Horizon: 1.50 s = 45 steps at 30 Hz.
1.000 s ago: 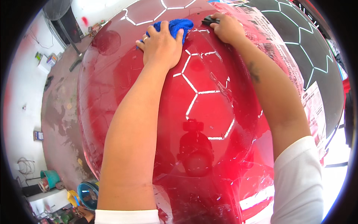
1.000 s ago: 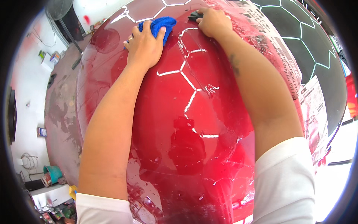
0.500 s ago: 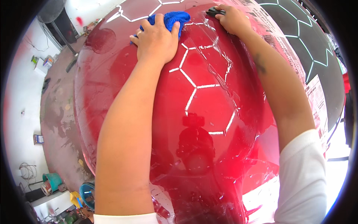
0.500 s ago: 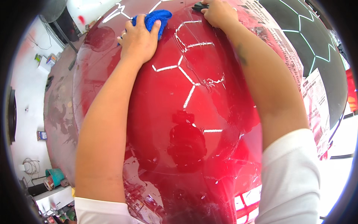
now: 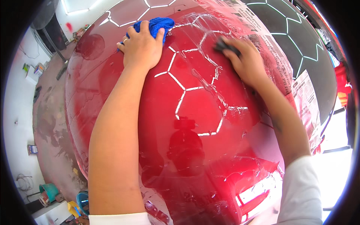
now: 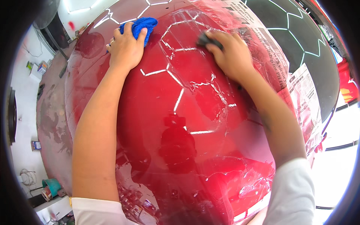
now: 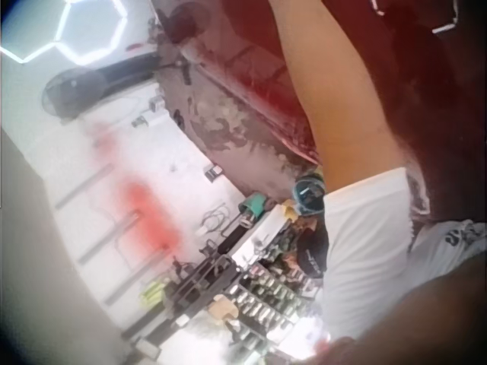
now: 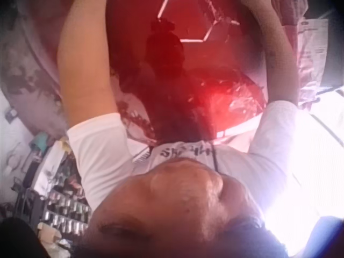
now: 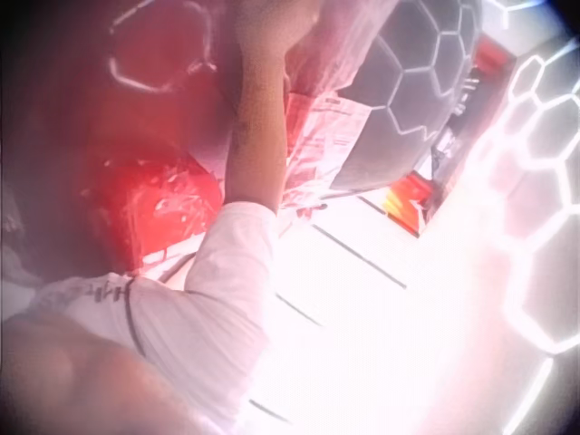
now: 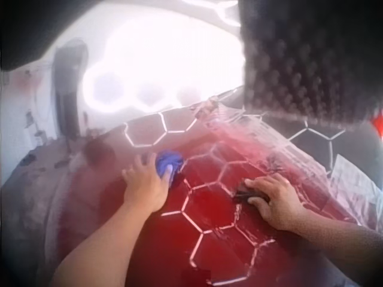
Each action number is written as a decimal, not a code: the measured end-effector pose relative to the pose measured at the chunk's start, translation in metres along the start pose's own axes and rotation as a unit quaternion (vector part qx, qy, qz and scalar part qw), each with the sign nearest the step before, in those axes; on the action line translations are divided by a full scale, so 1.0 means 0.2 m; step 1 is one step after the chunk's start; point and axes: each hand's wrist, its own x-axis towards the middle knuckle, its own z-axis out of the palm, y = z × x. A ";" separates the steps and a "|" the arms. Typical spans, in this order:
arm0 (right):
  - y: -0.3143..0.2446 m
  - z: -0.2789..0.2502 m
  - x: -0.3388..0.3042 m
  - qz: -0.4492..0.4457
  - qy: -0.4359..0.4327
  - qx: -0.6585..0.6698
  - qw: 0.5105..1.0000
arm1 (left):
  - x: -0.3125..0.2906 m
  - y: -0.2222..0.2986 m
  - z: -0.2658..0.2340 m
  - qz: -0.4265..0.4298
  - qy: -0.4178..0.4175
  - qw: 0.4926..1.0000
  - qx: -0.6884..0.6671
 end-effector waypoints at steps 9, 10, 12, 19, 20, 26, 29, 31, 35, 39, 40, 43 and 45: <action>0.03 -0.27 -0.59 -0.078 -0.003 0.019 0.997 | 0.00 0.02 -0.08 0.008 -0.019 0.998 -0.056; 0.04 -0.40 -0.81 -0.074 -0.029 0.020 0.997 | 0.01 0.02 -0.09 0.011 -0.027 0.998 -0.055; 0.04 -0.66 -1.20 0.002 -0.060 0.084 0.995 | 0.07 0.02 -0.11 -0.010 -0.082 0.995 -0.060; 0.09 -1.04 -2.16 0.176 0.033 -0.005 0.984 | 0.41 0.42 0.15 0.015 -0.128 0.991 -0.038; 0.12 -1.03 -2.26 0.150 0.058 -0.037 0.986 | 0.42 0.50 0.20 0.049 -0.127 0.990 -0.037; 0.22 -0.97 -2.48 0.142 0.086 -0.037 0.985 | -0.01 0.85 0.07 0.254 -0.086 0.959 -0.089; 0.20 -0.98 -2.42 0.125 0.095 -0.022 0.987 | -0.47 0.97 -0.18 0.334 -0.100 0.917 -0.193; 0.17 -1.00 -2.38 0.124 0.095 -0.009 0.988 | -0.75 1.05 -0.33 0.326 -0.125 0.913 -0.213; 0.14 -1.01 -2.34 0.120 0.114 -0.015 0.986 | -1.04 0.89 -0.59 0.350 -0.169 0.893 -0.228; 0.14 -0.99 -2.33 0.139 0.162 -0.003 0.977 | -0.95 0.51 -0.63 0.227 -0.114 0.959 -0.124; 0.14 -0.99 -2.33 0.143 0.179 -0.017 0.973 | -0.91 0.43 -0.61 0.168 -0.092 0.978 -0.087; 0.13 -0.99 -2.34 0.170 0.193 -0.032 0.966 | -0.86 0.35 -0.53 0.087 -0.086 0.992 -0.004; 0.13 -0.99 -2.35 0.183 0.201 -0.025 0.962 | -0.90 0.38 -0.50 0.062 -0.092 0.994 0.021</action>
